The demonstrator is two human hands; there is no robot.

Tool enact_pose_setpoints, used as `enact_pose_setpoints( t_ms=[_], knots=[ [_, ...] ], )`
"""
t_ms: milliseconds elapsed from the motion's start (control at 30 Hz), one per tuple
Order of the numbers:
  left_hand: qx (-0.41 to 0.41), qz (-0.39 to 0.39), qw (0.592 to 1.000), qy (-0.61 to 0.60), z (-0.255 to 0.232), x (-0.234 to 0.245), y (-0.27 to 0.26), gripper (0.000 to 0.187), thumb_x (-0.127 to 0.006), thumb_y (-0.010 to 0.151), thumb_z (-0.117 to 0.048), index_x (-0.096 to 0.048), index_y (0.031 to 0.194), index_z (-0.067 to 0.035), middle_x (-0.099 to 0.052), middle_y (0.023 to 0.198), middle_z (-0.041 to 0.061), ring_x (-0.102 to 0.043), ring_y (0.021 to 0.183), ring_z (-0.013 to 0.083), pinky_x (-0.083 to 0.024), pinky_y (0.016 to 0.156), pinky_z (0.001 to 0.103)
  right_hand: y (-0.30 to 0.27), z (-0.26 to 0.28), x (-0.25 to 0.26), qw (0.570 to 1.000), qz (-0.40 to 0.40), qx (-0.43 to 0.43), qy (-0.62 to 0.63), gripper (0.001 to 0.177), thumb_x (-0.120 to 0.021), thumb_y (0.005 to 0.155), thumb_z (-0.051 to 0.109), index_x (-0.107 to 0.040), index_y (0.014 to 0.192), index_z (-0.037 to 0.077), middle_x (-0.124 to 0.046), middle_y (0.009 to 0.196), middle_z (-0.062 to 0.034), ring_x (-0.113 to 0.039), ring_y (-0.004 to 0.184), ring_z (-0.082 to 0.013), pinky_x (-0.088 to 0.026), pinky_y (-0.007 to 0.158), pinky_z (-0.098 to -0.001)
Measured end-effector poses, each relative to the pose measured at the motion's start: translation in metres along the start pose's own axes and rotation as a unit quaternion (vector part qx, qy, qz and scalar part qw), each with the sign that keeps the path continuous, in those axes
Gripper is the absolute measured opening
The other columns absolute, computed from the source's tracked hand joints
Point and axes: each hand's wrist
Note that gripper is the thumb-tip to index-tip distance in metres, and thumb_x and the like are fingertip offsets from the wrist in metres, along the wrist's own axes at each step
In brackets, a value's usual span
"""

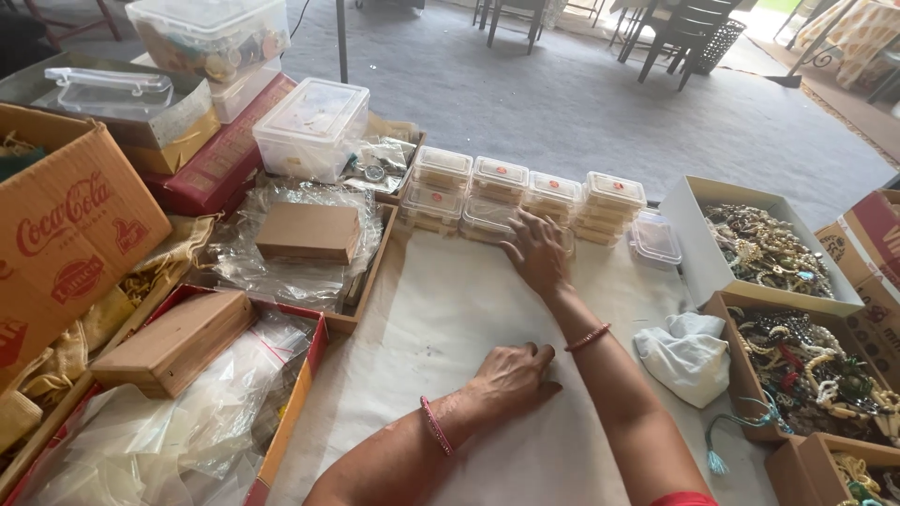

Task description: The person wipes a beaded necklace with a cloth, then places it into a small plastic bag and a cloth pouch. They place the pouch into a clear plastic container and set it aside. The person repeats this process with a second necklace, wiping it, bagging it, placing it in a pouch, and then into a container.

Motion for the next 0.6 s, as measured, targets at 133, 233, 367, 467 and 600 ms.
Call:
enact_pose_setpoints(
  t_ms=[133,233,367,467,600],
  knots=[
    [-0.004,0.009,1.000,0.017,0.001,0.001,0.001,0.055,-0.064,0.096,-0.048,-0.056,0.127,-0.004,-0.067,0.110,0.022,-0.069,0.100,0.0391,-0.055,0.087,0.047,-0.034,-0.037,0.006,0.992,-0.003,-0.058,-0.108,0.039,-0.069,0.094,0.045,-0.073,0.110,0.010,-0.070,0.110,-0.0100,-0.067,0.102,-0.0299,-0.047,0.094,-0.0494],
    [0.002,0.014,1.000,0.015,0.006,-0.003,0.007,0.052,-0.063,0.096,-0.049,-0.057,0.123,-0.005,-0.067,0.109,0.020,-0.068,0.103,0.0376,-0.054,0.086,0.048,-0.046,-0.055,0.028,0.961,-0.055,-0.264,0.057,0.042,-0.063,0.106,0.040,-0.066,0.077,0.011,-0.066,0.079,-0.0069,-0.065,0.077,-0.0260,-0.051,0.082,-0.0405],
    [0.010,-0.005,1.000,0.012,0.010,-0.012,0.006,0.050,-0.067,0.093,-0.045,-0.057,0.123,-0.006,-0.067,0.112,0.019,-0.067,0.103,0.0373,-0.055,0.087,0.048,-0.038,-0.013,0.137,0.991,-0.107,-0.022,0.074,0.044,-0.070,0.103,0.030,-0.055,0.068,0.009,-0.052,0.065,-0.0064,-0.054,0.064,-0.0267,-0.047,0.072,-0.0409],
    [0.021,-0.012,1.000,0.017,0.004,-0.017,0.003,0.045,-0.068,0.092,-0.043,-0.061,0.121,-0.009,-0.068,0.115,0.017,-0.067,0.104,0.0375,-0.055,0.089,0.048,-0.039,-0.003,0.220,0.978,0.011,0.197,-0.073,0.043,-0.073,0.097,0.035,-0.053,0.067,0.013,-0.052,0.064,-0.0045,-0.055,0.061,-0.0239,-0.047,0.067,-0.0408],
    [0.076,-0.009,0.995,0.061,-0.012,-0.014,-0.004,0.047,-0.063,0.094,-0.045,-0.061,0.128,-0.012,-0.066,0.122,0.015,-0.065,0.109,0.0343,-0.054,0.091,0.048,-0.077,-0.039,0.309,0.956,0.144,0.172,-0.188,0.040,-0.072,0.098,0.043,-0.060,0.075,0.012,-0.061,0.071,-0.0039,-0.061,0.066,-0.0228,-0.051,0.072,-0.0419]
  ],
)
Point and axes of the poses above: each hand's wrist, its own y-axis towards the middle knuckle, its own x-axis out of the back of the hand, z = x × y
